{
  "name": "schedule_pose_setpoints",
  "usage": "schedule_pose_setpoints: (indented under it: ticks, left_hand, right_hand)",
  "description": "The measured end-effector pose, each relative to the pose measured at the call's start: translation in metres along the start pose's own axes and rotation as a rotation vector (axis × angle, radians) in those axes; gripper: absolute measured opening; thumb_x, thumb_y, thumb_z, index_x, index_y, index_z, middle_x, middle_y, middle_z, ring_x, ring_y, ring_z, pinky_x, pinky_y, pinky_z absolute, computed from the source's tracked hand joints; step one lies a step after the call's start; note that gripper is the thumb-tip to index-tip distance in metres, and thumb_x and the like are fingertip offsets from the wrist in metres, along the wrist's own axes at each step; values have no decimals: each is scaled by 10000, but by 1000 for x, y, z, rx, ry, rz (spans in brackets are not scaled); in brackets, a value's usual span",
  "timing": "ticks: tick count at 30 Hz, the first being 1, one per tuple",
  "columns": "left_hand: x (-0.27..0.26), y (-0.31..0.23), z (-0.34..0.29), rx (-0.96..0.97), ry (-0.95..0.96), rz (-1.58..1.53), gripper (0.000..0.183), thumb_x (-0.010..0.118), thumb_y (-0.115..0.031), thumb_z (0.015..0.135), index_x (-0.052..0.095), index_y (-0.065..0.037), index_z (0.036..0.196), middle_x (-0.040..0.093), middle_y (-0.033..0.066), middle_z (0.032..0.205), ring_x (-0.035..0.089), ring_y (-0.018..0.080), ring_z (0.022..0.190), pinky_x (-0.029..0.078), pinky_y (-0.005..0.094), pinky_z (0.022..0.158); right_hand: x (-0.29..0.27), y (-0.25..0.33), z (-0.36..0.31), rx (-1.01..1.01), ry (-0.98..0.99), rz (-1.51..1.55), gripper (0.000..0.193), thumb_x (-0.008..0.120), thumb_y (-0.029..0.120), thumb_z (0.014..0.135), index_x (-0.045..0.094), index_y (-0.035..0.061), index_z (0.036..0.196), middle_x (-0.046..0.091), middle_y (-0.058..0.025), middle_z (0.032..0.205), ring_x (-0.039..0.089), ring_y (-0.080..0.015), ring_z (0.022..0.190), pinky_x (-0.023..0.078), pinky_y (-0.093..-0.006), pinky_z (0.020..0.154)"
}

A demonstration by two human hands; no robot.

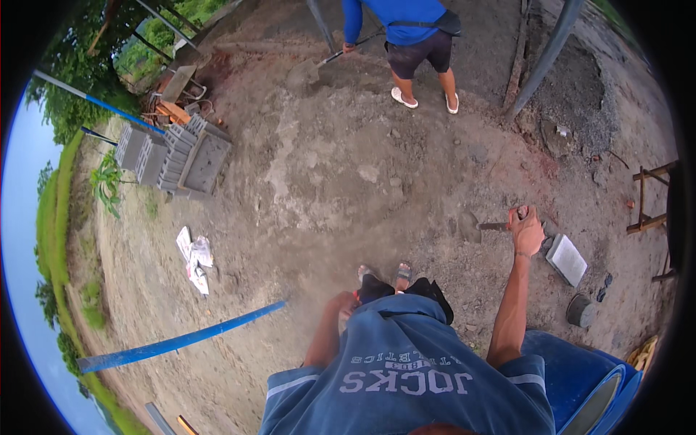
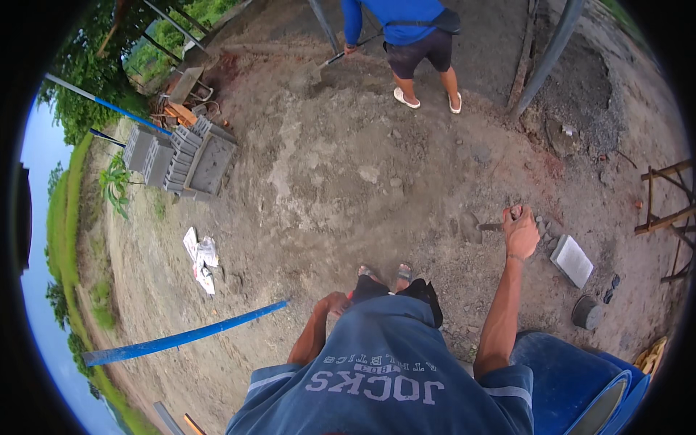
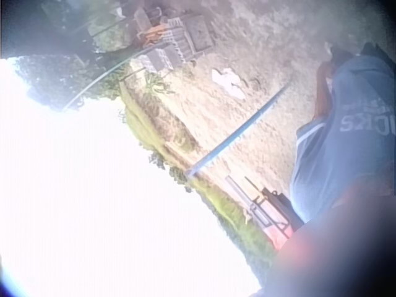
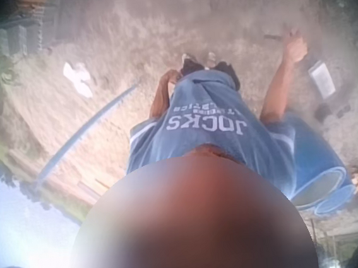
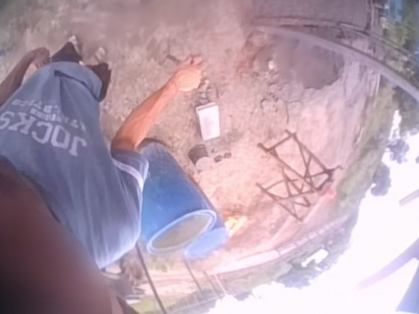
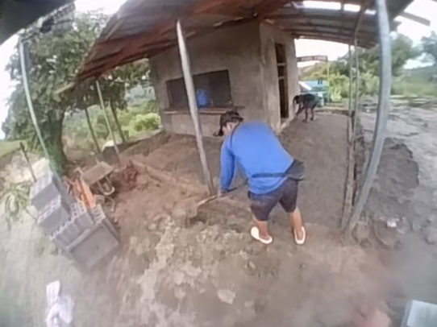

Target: Shoveling and spreading wet concrete to level a ground surface at a construction site.

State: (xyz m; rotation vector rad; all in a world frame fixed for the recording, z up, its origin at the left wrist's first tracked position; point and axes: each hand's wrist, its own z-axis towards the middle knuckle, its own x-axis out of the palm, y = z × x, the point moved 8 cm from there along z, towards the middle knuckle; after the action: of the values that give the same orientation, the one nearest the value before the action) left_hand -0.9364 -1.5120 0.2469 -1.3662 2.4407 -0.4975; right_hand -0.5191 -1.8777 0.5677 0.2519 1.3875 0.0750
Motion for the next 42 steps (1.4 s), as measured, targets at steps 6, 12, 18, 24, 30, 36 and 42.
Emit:
schedule_pose_setpoints:
  ticks: [6, 12, 18, 24, 30, 36, 42]
  left_hand:
    - [-2, -10, -26, -227, -22, -231, 325, 585, -264, 794, 643, 21, 940, 656, 147, 855, 655, 239, 689, 560, 324, 565]
    - [-6, -19, -29, -197, -48, -86, 341, 576, -264, 792, 640, 36, 940, 660, 143, 844, 660, 236, 684, 566, 318, 567]
    - [-7, -24, -23, -144, -78, 32, 328, 589, -307, 769, 667, -7, 877, 666, 140, 828, 660, 236, 694, 543, 331, 589]
    - [0, -20, -33, -240, -106, -202, 335, 618, -335, 769, 670, -32, 902, 671, 145, 806, 664, 232, 678, 548, 331, 583]
    - [9, 8, -18, -239, -147, -321, 349, 638, -326, 773, 659, -5, 907, 668, 158, 785, 661, 248, 628, 554, 329, 554]
    - [5, -14, -27, -218, -117, -316, 314, 618, -330, 778, 664, -33, 868, 667, 138, 778, 660, 245, 632, 545, 342, 556]
    - [6, -22, -17, 168, -76, 191, 263, 612, -286, 753, 646, -44, 850, 647, 138, 797, 648, 271, 684, 536, 371, 582]
  right_hand:
    - [-1, -3, -2, 2, -9, 5, 295, 629, 337, 731, 547, 88, 867, 632, -146, 852, 606, -360, 758, 481, -447, 629]
    - [0, 2, -3, -41, -2, -7, 301, 623, 348, 738, 548, 89, 872, 635, -145, 848, 608, -366, 762, 481, -448, 633]
    - [1, -3, -4, 1, 57, -19, 321, 608, 363, 745, 561, 95, 917, 638, -147, 872, 614, -360, 783, 479, -448, 663]
    - [2, 1, -4, 23, 65, -52, 345, 554, 403, 756, 569, 122, 955, 641, -157, 887, 609, -365, 834, 476, -453, 701]
    - [5, 5, -3, -29, 41, -52, 368, 562, 414, 749, 580, 126, 977, 642, -151, 894, 609, -362, 830, 475, -450, 707]
    - [0, -1, -6, -22, -13, -36, 295, 585, 361, 735, 581, 115, 898, 641, -134, 871, 612, -348, 807, 477, -437, 679]
    - [8, -5, -4, 23, 32, -38, 296, 586, 369, 745, 578, 115, 898, 636, -174, 857, 614, -361, 795, 474, -448, 678]
